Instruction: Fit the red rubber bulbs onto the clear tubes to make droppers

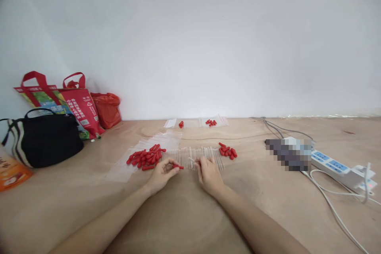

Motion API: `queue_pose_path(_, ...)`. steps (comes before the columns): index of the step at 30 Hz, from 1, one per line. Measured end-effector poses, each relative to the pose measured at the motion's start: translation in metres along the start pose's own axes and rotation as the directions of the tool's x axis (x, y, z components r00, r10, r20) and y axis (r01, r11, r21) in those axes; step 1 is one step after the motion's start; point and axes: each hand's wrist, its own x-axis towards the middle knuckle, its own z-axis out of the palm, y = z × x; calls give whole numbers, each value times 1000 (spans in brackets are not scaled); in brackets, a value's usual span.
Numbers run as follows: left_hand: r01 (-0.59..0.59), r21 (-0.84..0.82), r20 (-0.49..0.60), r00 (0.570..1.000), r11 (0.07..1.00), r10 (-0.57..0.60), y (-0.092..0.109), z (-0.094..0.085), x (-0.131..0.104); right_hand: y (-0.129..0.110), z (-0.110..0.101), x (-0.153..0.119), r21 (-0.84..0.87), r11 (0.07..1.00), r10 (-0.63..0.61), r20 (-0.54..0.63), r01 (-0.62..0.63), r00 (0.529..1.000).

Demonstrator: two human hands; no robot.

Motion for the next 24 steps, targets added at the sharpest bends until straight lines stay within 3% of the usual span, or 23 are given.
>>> queue_pose_path(3, 33, -41, 23, 999, 999, -32, -3, 3, -5, 1, 7, -12, 54, 996, -67, 7, 67, 998)
queue_pose_path(9, 32, 42, 17, 999, 999, -33, 0, 4, -7, -1, 4, -11, 196, 980, -16, 7, 14, 1000)
queue_pose_path(24, -57, 154, 124, 992, 987, 38, -6, 1, -3, -5, -3, -10, 182, 982, -77, 138, 52, 987)
